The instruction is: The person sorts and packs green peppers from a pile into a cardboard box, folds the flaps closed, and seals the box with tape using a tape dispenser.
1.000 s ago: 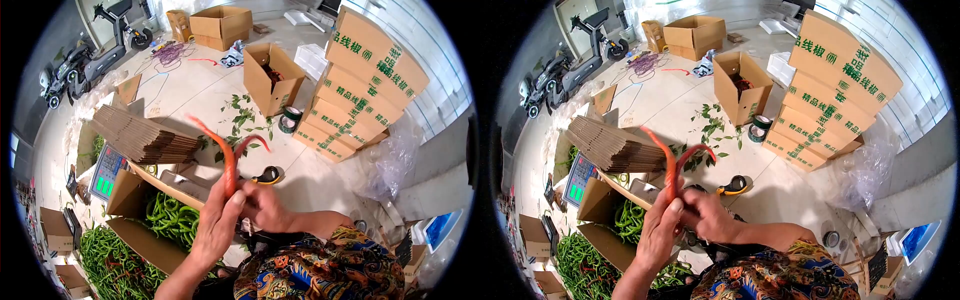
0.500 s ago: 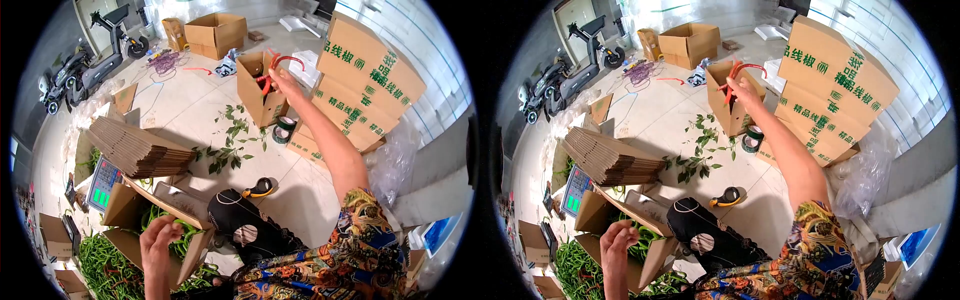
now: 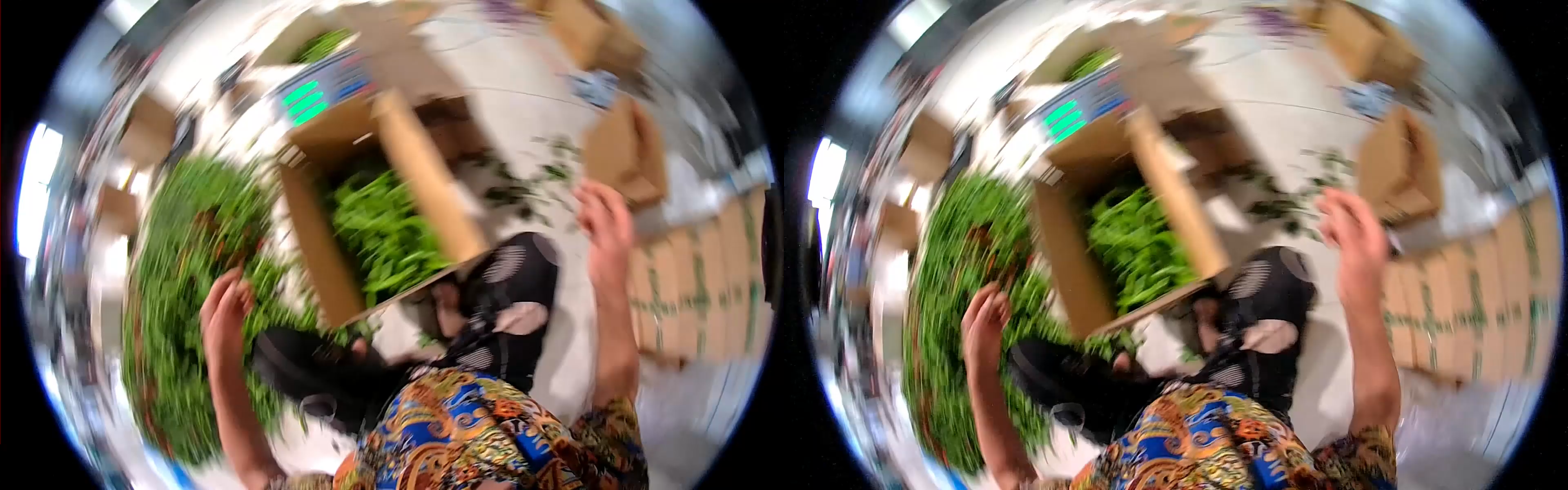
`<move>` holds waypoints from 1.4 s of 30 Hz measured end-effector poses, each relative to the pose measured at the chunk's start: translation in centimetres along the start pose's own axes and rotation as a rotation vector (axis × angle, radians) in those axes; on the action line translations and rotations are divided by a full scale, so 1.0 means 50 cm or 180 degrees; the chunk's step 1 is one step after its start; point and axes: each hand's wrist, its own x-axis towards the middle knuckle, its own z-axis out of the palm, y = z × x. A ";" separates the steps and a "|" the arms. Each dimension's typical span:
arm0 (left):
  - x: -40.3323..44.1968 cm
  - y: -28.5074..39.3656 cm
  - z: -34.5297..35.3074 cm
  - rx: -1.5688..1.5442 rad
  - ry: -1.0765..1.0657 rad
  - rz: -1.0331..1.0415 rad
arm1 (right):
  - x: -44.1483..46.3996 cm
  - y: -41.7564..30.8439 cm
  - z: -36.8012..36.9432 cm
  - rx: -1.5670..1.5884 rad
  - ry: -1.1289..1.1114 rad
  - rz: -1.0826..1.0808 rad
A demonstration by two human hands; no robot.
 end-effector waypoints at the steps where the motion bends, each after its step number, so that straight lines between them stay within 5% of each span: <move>1: -0.015 -0.027 -0.035 0.0182 0.0658 -0.0286 | -0.052 -0.015 0.030 0.0286 -0.0297 -0.0106; 5: -0.128 -0.257 -0.256 0.0070 0.1248 -0.0573 | -0.212 -0.098 0.151 -0.0296 -0.3257 -0.0655; 11: -0.410 -0.634 -0.379 -0.0151 0.2414 -0.1452 | -0.359 0.110 0.353 -0.1071 -0.4373 0.0630; 13: -0.450 -0.663 -0.343 0.0210 0.2736 -0.1639 | -0.395 0.221 0.374 -0.1473 -0.4096 0.0098; 16: -0.454 -0.710 -0.330 0.1739 0.2543 -0.1438 | -0.418 0.309 0.416 -0.1601 -0.4088 0.0900; 21: -0.300 -0.599 -0.256 0.3413 0.2011 -0.0540 | -0.437 0.378 0.480 -0.1494 -0.4148 0.1756; 29: -0.185 -0.638 -0.268 0.3644 0.2310 -0.0896 | -0.448 0.417 0.541 -0.1498 -0.4257 0.2271; 39: -0.145 -0.604 -0.315 0.3897 0.1983 -0.0423 | -0.467 0.501 0.515 -0.1152 -0.4143 0.1698; 42: -0.160 -0.512 -0.343 0.3470 0.2359 0.0411 | -0.453 0.469 0.523 -0.0945 -0.4055 0.1936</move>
